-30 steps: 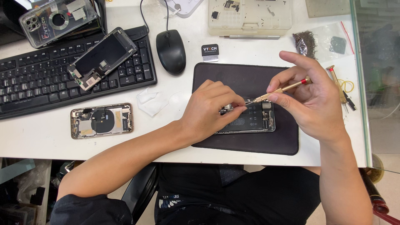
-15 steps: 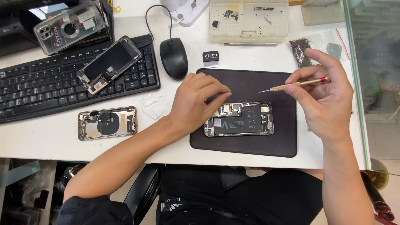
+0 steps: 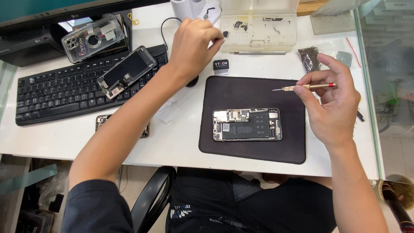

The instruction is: The person disassembles a smartphone by removing screws and prying open the casing. They use a screwdriver and tweezers to manipulate internal components, placing removed screws into a compartmentalized tray. The person then applies a small amount of adhesive to the device's frame.

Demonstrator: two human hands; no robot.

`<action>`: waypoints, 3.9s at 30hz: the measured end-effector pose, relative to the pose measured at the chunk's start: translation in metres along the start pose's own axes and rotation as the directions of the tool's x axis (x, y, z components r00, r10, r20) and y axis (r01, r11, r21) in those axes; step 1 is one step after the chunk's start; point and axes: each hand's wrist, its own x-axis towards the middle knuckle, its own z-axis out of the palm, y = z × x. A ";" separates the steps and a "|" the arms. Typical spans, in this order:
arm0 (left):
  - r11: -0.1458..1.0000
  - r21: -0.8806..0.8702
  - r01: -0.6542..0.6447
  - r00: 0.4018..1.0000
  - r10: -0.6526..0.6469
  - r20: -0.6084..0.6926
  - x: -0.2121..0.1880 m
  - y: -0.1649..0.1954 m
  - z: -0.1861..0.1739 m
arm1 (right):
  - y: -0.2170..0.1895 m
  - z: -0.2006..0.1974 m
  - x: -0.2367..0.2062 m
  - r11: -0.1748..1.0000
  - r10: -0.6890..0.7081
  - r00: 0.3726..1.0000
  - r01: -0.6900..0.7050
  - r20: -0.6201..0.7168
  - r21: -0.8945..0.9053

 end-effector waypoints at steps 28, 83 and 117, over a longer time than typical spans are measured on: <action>0.942 0.192 -0.275 0.961 0.267 0.065 0.078 0.003 0.101 | -0.014 0.003 0.006 0.995 -0.004 0.999 0.000 -0.033 -0.100; 0.988 -0.153 0.012 0.899 0.056 0.434 -0.034 0.141 0.008 | -0.017 0.000 0.001 0.999 0.045 0.999 -0.044 0.026 -0.032; 0.832 0.189 -0.522 0.826 0.438 0.354 0.106 -0.007 0.086 | -0.014 -0.009 0.002 0.999 0.030 0.993 -0.027 -0.111 0.028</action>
